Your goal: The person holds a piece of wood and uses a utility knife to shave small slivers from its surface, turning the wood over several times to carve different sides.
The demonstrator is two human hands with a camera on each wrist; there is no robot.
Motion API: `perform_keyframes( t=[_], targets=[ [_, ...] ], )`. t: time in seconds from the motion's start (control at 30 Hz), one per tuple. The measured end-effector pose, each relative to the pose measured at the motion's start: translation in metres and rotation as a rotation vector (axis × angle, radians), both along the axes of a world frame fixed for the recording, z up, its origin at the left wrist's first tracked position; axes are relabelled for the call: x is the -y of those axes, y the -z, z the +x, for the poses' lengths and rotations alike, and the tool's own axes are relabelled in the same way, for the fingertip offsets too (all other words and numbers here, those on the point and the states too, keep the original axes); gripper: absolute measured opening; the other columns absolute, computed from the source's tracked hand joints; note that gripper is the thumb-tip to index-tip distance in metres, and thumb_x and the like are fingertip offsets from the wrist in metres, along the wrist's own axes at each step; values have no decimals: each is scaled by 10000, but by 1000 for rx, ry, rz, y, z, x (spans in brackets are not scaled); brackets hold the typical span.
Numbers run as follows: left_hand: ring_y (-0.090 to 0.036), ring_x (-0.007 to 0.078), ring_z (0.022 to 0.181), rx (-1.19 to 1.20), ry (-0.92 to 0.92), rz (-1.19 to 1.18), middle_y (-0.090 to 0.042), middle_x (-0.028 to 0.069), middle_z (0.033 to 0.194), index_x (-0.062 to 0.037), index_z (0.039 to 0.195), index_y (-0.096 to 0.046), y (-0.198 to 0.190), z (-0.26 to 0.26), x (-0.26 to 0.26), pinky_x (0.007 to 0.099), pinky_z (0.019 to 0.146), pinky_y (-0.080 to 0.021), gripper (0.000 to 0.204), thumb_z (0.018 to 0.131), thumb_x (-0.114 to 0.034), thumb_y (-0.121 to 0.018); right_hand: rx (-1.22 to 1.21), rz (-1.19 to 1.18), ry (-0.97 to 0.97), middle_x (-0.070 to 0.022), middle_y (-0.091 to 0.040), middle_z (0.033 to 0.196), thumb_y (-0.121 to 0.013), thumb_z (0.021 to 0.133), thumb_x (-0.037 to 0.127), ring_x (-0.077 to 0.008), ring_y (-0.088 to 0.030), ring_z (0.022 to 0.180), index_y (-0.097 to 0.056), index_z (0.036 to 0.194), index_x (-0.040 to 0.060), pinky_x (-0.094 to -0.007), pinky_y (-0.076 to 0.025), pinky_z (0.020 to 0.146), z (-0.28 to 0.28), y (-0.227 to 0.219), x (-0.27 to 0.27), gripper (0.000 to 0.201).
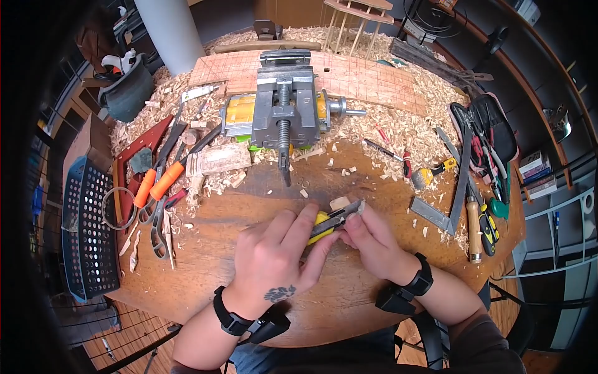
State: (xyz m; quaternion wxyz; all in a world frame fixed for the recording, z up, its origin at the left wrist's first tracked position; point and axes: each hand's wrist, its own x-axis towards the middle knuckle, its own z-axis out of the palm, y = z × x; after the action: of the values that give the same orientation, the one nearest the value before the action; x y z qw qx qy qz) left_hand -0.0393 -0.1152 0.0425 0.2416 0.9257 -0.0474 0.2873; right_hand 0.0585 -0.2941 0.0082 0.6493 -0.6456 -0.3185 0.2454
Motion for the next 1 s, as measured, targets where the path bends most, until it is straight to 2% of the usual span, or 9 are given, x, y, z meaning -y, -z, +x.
perform_keyframes(
  t=[0.13,0.27,0.47,0.67,0.77,0.83,0.87,0.93,1.0],
  targets=[
    [-667,267,566,20,-18,-16,-656,118,752,28,1143,-730,1,1,2,358,510,-531,418,828,-221,-846,-94,-23,8,-10,-672,969,-521,1125,294,-62,-580,883,-633,1206,-3,-250,-493,788,0,4,2,328],
    [-668,267,571,31,-44,-1,-658,117,754,24,1140,-728,2,0,2,358,512,-533,418,831,-230,-848,-31,-42,24,11,-663,930,-549,1116,283,-41,-562,870,-659,1144,2,-240,-488,778,2,-1,0,303],
    [-673,269,585,23,-55,7,-657,116,757,23,1144,-722,1,0,3,359,517,-535,420,837,-235,-847,-33,36,89,38,-583,821,-595,1098,300,-29,-486,789,-665,1022,9,-251,-437,678,-1,-6,-4,309],
    [-669,272,582,45,-79,-40,-652,119,760,23,1146,-718,3,0,3,361,523,-534,419,841,-233,-846,-8,-65,69,44,-530,759,-615,1087,318,-42,-447,736,-680,940,12,-261,-401,629,5,-2,3,346],
    [-668,273,581,37,-82,-47,-652,120,759,23,1146,-718,2,0,2,361,524,-534,418,842,-234,-845,28,-28,31,28,-545,805,-590,1098,335,-41,-460,764,-679,1019,12,-253,-401,653,4,0,0,344],
    [-669,274,581,36,-83,-49,-653,121,759,22,1145,-719,2,0,2,361,524,-533,417,843,-237,-844,-81,32,-3,17,-569,893,-520,1121,376,-39,-488,839,-638,1200,22,-241,-418,713,2,-2,-2,382],
    [-672,276,584,15,-75,-27,-656,123,764,21,1143,-721,1,0,2,363,523,-534,417,840,-239,-844,-81,32,-3,17,-569,893,-520,1121,376,-39,-488,839,-638,1200,22,-241,-418,713,3,-1,0,382],
    [-675,278,586,-7,-68,-6,-660,124,769,19,1141,-723,0,0,3,364,522,-534,418,837,-241,-845,-248,94,-123,-4,-599,1046,-438,1140,414,-46,-511,934,-545,1371,30,-235,-444,795,5,1,5,460],
    [-695,300,665,-87,-59,-49,-687,116,818,-22,1166,-721,-1,-2,3,382,585,-550,394,836,-197,-846,-249,71,-123,-5,-596,1083,-416,1142,427,-49,-511,942,-528,1394,32,-236,-451,814,5,0,6,482]
  ],
)
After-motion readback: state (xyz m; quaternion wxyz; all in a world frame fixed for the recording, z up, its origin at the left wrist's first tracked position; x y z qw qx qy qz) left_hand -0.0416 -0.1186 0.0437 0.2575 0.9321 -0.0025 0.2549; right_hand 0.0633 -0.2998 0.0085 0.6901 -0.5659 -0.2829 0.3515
